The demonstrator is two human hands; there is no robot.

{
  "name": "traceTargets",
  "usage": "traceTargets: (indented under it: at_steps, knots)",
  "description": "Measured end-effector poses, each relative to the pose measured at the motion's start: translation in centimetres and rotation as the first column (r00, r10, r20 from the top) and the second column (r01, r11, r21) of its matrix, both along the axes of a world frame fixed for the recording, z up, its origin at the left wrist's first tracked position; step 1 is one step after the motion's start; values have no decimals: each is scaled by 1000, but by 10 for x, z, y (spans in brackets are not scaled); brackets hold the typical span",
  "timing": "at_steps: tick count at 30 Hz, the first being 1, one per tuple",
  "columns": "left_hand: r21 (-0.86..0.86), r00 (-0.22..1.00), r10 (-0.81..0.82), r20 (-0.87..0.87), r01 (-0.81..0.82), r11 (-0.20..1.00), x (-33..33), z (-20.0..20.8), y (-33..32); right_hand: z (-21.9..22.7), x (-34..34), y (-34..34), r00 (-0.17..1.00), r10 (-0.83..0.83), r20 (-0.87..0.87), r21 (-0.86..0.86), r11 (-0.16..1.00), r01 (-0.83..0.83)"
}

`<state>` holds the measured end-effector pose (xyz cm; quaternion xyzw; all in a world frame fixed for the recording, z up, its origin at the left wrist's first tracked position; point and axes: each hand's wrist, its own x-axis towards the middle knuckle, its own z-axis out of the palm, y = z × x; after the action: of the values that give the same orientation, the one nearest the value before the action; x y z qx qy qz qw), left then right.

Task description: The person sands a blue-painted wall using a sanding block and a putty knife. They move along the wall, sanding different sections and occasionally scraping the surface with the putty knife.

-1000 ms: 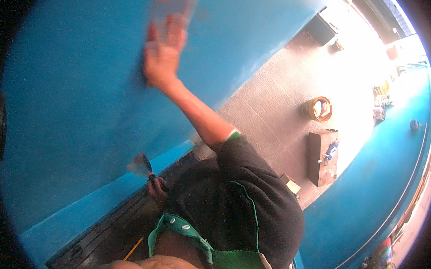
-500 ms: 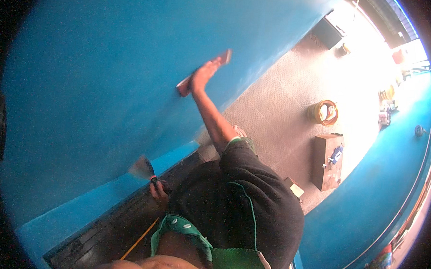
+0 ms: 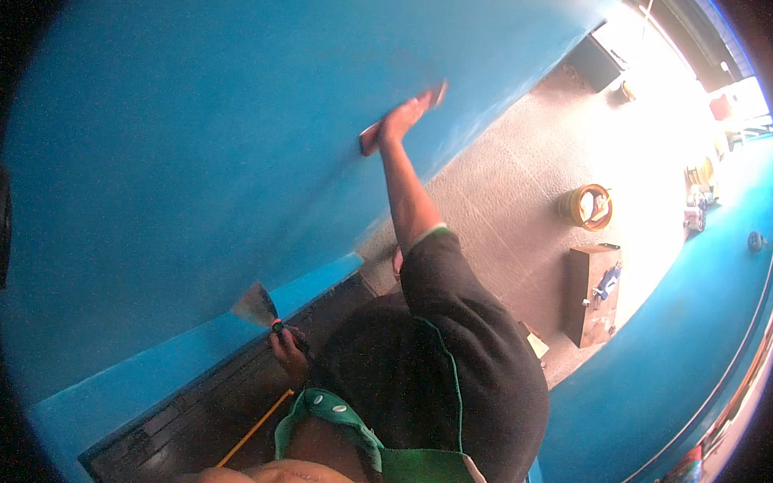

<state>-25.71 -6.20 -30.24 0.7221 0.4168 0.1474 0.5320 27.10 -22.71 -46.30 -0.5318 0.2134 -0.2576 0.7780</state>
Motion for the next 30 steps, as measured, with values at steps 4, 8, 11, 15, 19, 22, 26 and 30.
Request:
traceTargets:
  at_steps: [4, 8, 11, 15, 19, 22, 26, 30]
  knots:
    - [-47, 998, 47, 45, -45, 998, 3, -6, -5, -29, -14, 32, 971, 31, -236, -130, 990, -63]
    - [-12, 996, 9, 86, -8, 1000, -5, -28, 5, 174, -77, 51, 968, 184, 173, -575, 816, -52]
    - [68, 986, -90, 138, 81, 994, 28, -7, 3, 260, -78, 38, 806, 363, 468, -767, 620, 166]
    - [251, 995, -96, -18, 98, 963, 1, -53, 53, 255, -21, -4, 846, 282, 454, -750, 633, 192]
    - [131, 945, 151, 289, -195, 972, 45, 5, 2, 125, 31, -30, 996, 40, 83, -64, 997, -34]
    - [142, 901, 197, 386, -269, 953, 41, -30, 17, 0, 21, -4, 983, -34, -180, 18, 999, 38]
    - [221, 860, 157, 485, -294, 930, 46, -33, 20, 100, -44, 60, 998, 25, -56, -265, 963, -39]
    - [224, 849, 230, 475, -369, 902, 74, 11, 9, 278, -46, 19, 863, 260, 433, -828, 492, 268]
